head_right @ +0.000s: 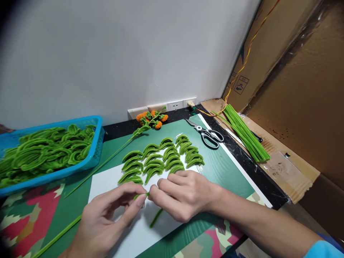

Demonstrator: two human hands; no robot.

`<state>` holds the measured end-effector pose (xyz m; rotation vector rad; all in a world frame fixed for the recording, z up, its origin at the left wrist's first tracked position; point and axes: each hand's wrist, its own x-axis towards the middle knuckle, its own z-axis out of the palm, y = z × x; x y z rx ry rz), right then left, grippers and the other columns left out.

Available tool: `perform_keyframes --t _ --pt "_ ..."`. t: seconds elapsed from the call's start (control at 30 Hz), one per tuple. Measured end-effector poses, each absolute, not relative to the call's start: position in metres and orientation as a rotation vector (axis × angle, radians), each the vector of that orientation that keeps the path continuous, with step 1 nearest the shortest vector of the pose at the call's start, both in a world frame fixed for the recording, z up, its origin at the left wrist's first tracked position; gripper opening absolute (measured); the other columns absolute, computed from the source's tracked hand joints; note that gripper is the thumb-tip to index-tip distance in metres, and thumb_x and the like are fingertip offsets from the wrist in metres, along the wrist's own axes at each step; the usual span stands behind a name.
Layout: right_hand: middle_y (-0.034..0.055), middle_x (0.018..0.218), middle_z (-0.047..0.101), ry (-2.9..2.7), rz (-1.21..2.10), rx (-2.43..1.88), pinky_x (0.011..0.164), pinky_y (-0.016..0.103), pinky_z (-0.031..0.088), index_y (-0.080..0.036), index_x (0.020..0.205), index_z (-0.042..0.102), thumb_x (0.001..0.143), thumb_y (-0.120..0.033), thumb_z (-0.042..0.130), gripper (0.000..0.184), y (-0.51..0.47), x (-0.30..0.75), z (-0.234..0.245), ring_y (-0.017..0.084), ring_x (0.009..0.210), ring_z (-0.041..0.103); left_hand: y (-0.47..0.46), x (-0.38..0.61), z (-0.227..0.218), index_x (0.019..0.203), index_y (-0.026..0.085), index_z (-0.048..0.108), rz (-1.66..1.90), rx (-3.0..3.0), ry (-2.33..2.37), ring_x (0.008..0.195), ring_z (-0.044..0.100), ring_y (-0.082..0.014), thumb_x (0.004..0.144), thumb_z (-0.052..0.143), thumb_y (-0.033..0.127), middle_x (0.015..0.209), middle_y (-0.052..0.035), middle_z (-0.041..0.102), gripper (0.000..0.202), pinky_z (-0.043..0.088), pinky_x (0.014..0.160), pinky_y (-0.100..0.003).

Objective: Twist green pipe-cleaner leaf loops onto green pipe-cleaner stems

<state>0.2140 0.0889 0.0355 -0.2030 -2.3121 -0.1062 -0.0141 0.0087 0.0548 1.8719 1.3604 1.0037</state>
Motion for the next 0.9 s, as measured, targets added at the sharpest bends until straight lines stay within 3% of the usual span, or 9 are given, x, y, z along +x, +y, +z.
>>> perform_keyframes --t 0.13,0.23,0.33,0.43,0.5,0.57,0.67,0.77,0.9 --pt "0.0023 0.069 0.064 -2.26 0.078 -0.258 0.048 0.03 0.038 -0.011 0.099 0.072 0.108 -0.013 0.051 0.023 0.084 0.21 0.037 0.014 0.055 0.053 0.008 -0.019 0.049 0.104 0.024 0.072 1.004 1.916 1.376 0.06 0.066 -0.0129 0.105 0.066 0.023 0.083 0.0007 0.075 0.006 0.056 0.055 -0.02" --pt "0.001 0.071 0.065 -2.061 0.916 -0.455 0.051 0.025 0.041 -0.013 0.094 0.07 0.108 -0.022 0.058 0.02 0.076 0.204 0.039 0.011 0.056 0.054 0.004 -0.029 0.042 0.116 0.024 0.074 1.053 2.323 1.253 0.075 0.078 -0.0188 0.106 0.059 0.015 0.092 -0.0047 0.082 0.02 0.064 0.071 -0.023" --pt "-0.0042 0.063 0.06 -1.573 2.032 -0.525 0.046 0.021 0.041 -0.016 0.088 0.067 0.1 -0.044 0.073 0.031 0.076 0.198 0.038 0.008 0.045 0.045 -0.003 -0.041 0.034 0.145 0.018 0.068 1.042 2.762 1.077 0.102 0.083 -0.0292 0.109 0.029 0.01 0.109 -0.016 0.085 0.053 0.066 0.09 -0.037" --pt "-0.0085 0.057 0.055 -1.226 2.494 -0.478 0.039 0.02 0.036 -0.016 0.083 0.064 0.09 -0.051 0.084 0.041 0.083 0.194 0.037 0.005 0.038 0.034 -0.006 -0.046 0.03 0.151 0.014 0.064 0.981 2.862 1.044 0.103 0.083 -0.0315 0.105 0.027 0.006 0.111 -0.0183 0.085 0.059 0.066 0.091 -0.042" --pt "-0.0077 0.059 0.056 -1.322 2.416 -0.515 0.041 0.02 0.036 -0.016 0.083 0.065 0.09 -0.051 0.084 0.041 0.086 0.195 0.038 0.005 0.04 0.037 -0.003 -0.043 0.032 0.143 0.016 0.068 0.994 2.84 1.07 0.098 0.084 -0.0289 0.105 0.037 0.005 0.108 -0.0155 0.085 0.051 0.067 0.089 -0.038" --pt "-0.0044 0.065 0.062 -1.617 2.041 -0.587 0.047 0.02 0.042 -0.016 0.088 0.067 0.097 -0.048 0.078 0.035 0.086 0.198 0.04 0.007 0.048 0.048 0.003 -0.036 0.037 0.13 0.019 0.072 1.053 2.723 1.169 0.088 0.083 -0.0226 0.102 0.052 0.002 0.1 -0.0096 0.085 0.039 0.066 0.085 -0.029" --pt "0.0001 0.078 0.066 -2.115 1.004 -0.541 0.055 0.023 0.043 -0.016 0.102 0.069 0.109 -0.03 0.06 0.018 0.085 0.205 0.039 0.011 0.062 0.057 0.008 -0.022 0.046 0.114 0.02 0.071 1.131 2.295 1.296 0.064 0.071 -0.0142 0.101 0.063 0.005 0.085 -0.0027 0.077 0.022 0.059 0.063 -0.022" --pt "-0.0003 0.075 0.061 -2.345 0.138 -0.304 0.054 0.028 0.039 -0.015 0.103 0.068 0.109 -0.014 0.052 0.017 0.086 0.211 0.033 0.013 0.061 0.054 0.009 -0.014 0.052 0.106 0.023 0.071 1.008 1.948 1.325 0.055 0.062 -0.011 0.105 0.064 0.018 0.077 0.002 0.07 0.008 0.053 0.054 -0.021" --pt "0.0003 0.075 0.061 -2.388 -0.142 -0.159 0.054 0.031 0.04 -0.012 0.101 0.068 0.106 -0.016 0.058 0.012 0.092 0.213 0.028 0.014 0.061 0.051 0.008 -0.012 0.053 0.099 0.023 0.071 0.88 1.679 1.293 0.048 0.056 -0.011 0.109 0.061 0.032 0.061 0.0062 0.056 0.017 0.047 0.048 -0.021"
